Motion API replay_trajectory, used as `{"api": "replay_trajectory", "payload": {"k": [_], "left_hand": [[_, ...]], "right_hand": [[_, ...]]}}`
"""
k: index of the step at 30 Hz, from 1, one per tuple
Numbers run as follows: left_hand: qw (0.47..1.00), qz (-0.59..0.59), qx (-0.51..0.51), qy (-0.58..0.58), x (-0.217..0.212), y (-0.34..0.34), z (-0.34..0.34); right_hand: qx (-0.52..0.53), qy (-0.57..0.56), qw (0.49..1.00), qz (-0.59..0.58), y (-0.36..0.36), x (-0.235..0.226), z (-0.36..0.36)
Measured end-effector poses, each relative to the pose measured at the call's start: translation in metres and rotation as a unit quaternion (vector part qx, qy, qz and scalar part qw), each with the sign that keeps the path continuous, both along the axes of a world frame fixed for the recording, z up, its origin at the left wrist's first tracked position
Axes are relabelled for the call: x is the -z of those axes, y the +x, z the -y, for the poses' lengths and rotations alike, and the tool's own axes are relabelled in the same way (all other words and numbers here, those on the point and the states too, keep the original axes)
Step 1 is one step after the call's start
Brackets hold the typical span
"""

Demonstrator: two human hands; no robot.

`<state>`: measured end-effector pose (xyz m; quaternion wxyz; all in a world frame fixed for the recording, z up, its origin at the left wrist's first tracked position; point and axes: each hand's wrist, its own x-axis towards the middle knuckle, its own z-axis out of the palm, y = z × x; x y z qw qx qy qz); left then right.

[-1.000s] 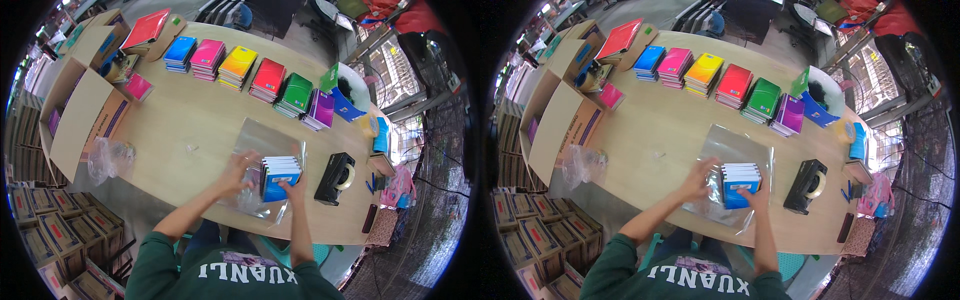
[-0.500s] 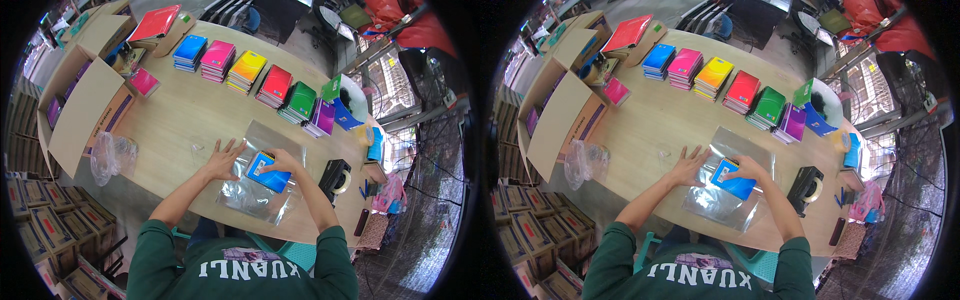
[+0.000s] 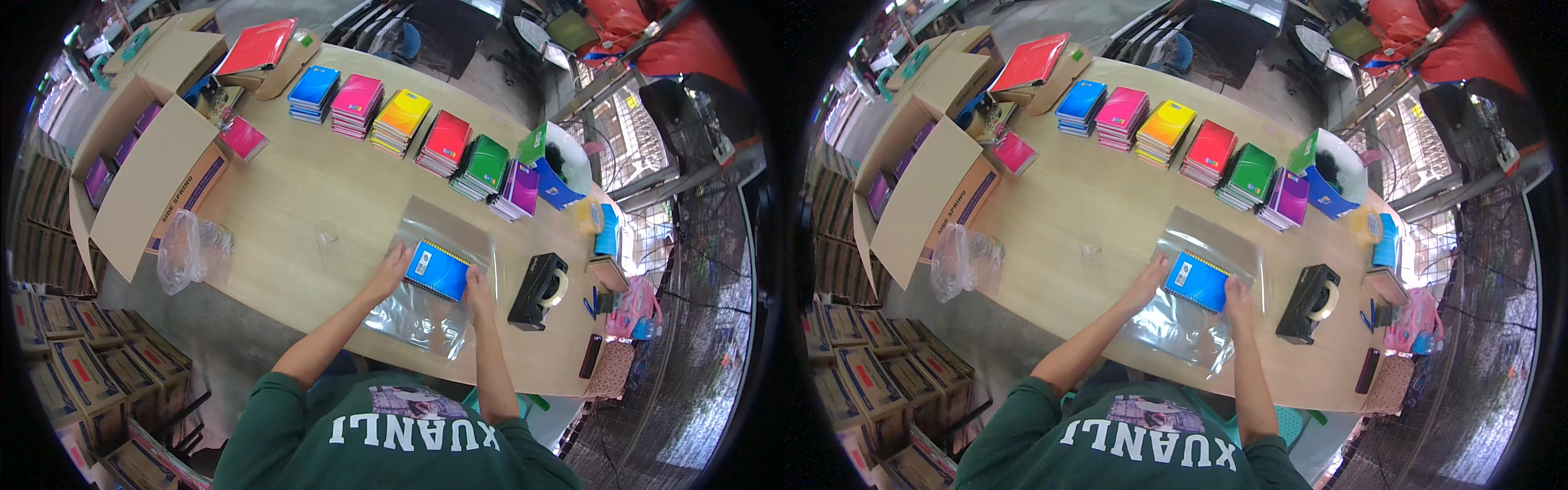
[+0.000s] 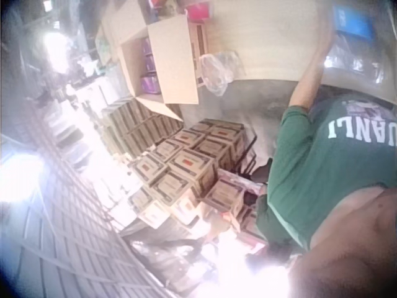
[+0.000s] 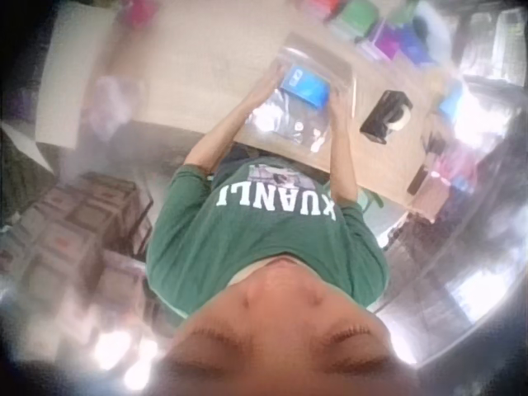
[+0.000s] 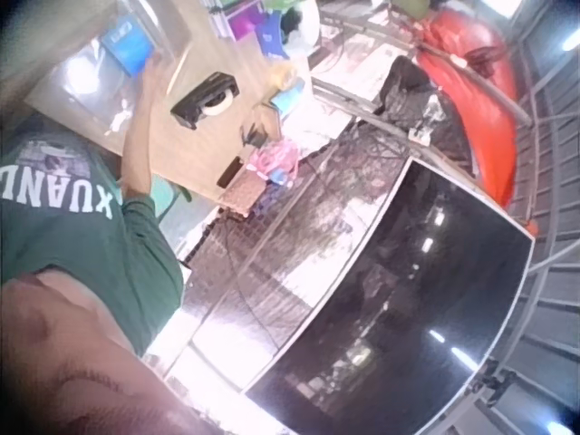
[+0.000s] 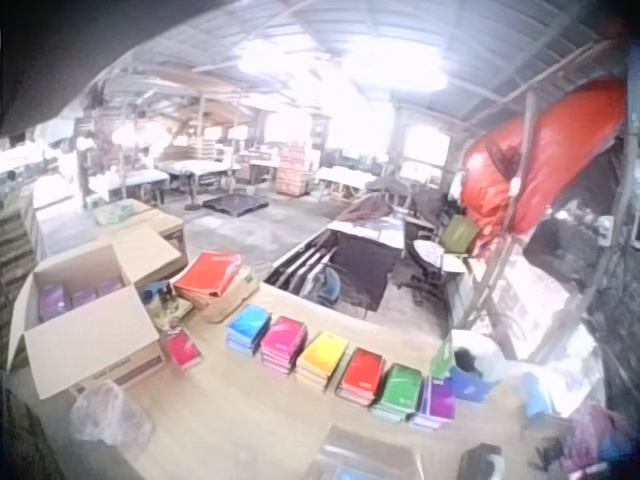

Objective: The person places stacks of colorful small notebooks into plastic sleeves, seals the sleeves with adhesive tape from a dispenser, and places the packaged units into a large cardboard shipping box.

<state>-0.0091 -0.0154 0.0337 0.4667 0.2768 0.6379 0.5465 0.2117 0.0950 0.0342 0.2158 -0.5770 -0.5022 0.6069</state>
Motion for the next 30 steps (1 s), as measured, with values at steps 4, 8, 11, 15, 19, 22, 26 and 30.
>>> {"api": "replay_trajectory", "payload": {"k": [4, 8, 11, 15, 19, 22, 26, 30], "left_hand": [[0.996, 0.020, 0.092, 0.011, -0.014, 0.014, -0.009], [1.000, 0.012, 0.007, 0.004, -0.018, 0.010, 0.007], [0.983, -0.182, 0.032, 0.004, 0.011, 0.013, 0.027], [0.966, -0.257, 0.030, 0.019, 0.038, 0.019, 0.028], [0.975, -0.214, 0.057, 0.013, 0.036, 0.022, 0.022], [0.968, -0.244, 0.058, 0.023, 0.042, 0.019, 0.028], [0.958, -0.279, -0.015, 0.060, 0.073, 0.017, 0.050], [0.915, -0.351, 0.119, 0.157, 0.019, 0.007, 0.084]], "right_hand": [[0.011, -0.019, 1.000, -0.011, 0.003, 0.022, -0.001], [0.051, -0.009, 0.997, -0.052, 0.003, -0.003, 0.019], [0.074, -0.040, 0.994, -0.065, 0.003, -0.010, 0.034], [0.053, -0.042, 0.995, -0.067, 0.010, -0.004, 0.037], [0.061, -0.032, 0.997, -0.027, 0.015, 0.000, 0.034], [0.047, -0.022, 0.999, 0.007, 0.007, -0.004, 0.038], [0.068, -0.015, 0.996, -0.059, 0.002, -0.005, 0.050], [0.187, 0.031, 0.980, -0.056, 0.059, 0.047, 0.069]]}}
